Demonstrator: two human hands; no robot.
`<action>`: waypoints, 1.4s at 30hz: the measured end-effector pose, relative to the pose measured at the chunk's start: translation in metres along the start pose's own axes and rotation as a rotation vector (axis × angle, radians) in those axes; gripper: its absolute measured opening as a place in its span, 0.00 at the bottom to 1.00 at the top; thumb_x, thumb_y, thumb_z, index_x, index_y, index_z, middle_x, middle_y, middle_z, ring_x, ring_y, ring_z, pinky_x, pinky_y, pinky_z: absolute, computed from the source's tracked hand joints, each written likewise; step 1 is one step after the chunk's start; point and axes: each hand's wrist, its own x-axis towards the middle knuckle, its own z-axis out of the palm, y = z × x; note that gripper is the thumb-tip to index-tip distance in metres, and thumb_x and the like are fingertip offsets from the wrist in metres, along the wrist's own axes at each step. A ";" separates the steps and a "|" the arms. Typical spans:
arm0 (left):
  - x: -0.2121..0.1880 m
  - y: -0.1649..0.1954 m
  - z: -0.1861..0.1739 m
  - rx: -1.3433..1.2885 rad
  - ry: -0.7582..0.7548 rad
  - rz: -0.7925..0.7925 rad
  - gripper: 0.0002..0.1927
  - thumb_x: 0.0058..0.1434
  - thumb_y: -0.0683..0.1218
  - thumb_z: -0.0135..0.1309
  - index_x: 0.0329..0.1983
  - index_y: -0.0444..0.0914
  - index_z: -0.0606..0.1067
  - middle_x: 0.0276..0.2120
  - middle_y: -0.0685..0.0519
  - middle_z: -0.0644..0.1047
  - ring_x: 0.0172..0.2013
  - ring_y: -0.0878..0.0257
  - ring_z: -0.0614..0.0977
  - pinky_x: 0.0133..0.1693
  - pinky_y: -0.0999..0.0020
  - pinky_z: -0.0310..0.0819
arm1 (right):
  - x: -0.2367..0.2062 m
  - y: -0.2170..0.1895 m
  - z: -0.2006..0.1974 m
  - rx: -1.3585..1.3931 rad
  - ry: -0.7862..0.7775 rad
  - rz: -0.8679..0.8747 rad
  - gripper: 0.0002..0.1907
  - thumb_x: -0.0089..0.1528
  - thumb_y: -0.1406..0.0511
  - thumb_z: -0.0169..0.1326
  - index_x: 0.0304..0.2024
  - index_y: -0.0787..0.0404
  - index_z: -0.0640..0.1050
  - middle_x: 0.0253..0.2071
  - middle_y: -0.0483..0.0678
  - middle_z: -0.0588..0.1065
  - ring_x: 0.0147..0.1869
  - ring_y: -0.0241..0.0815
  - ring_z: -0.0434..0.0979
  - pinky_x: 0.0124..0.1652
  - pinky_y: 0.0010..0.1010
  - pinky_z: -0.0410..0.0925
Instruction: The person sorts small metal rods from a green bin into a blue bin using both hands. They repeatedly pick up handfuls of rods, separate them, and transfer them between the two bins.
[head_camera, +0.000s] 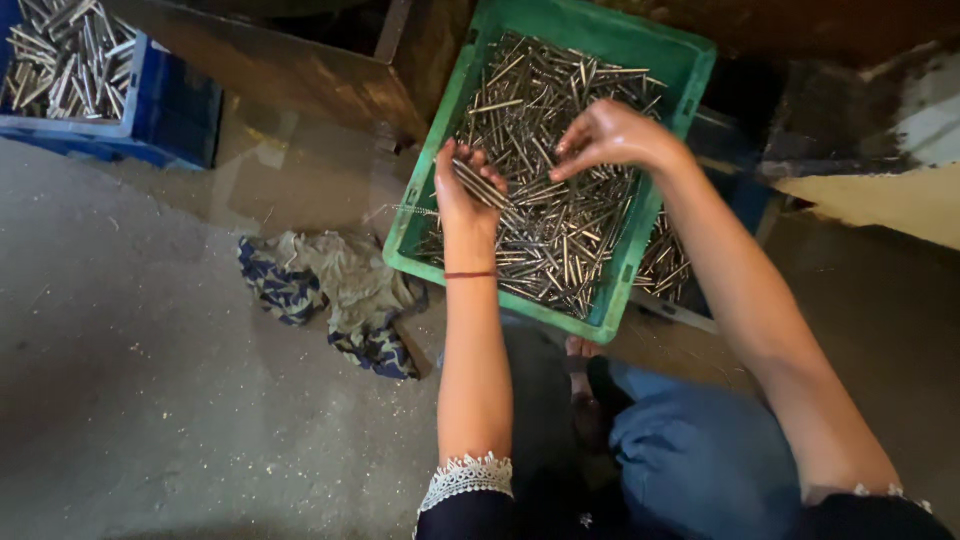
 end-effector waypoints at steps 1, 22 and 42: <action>-0.003 0.001 0.000 0.004 -0.023 -0.004 0.12 0.65 0.56 0.54 0.31 0.47 0.68 0.24 0.58 0.74 0.21 0.66 0.72 0.25 0.71 0.68 | -0.002 0.003 -0.002 0.063 -0.052 -0.013 0.27 0.47 0.57 0.75 0.44 0.65 0.83 0.42 0.53 0.83 0.44 0.45 0.84 0.49 0.35 0.76; -0.029 0.010 0.013 0.177 -0.064 0.160 0.17 0.73 0.58 0.53 0.39 0.42 0.71 0.19 0.62 0.62 0.17 0.73 0.60 0.19 0.75 0.55 | -0.033 -0.055 0.038 -0.084 0.160 0.217 0.08 0.66 0.67 0.59 0.46 0.61 0.83 0.45 0.54 0.82 0.45 0.48 0.86 0.49 0.32 0.76; -0.013 -0.008 0.012 0.272 -0.031 0.065 0.22 0.61 0.58 0.64 0.42 0.40 0.69 0.24 0.58 0.70 0.20 0.69 0.70 0.20 0.72 0.65 | -0.047 -0.074 0.006 -0.151 0.364 0.041 0.14 0.68 0.60 0.60 0.40 0.66 0.84 0.31 0.57 0.82 0.30 0.44 0.82 0.34 0.37 0.74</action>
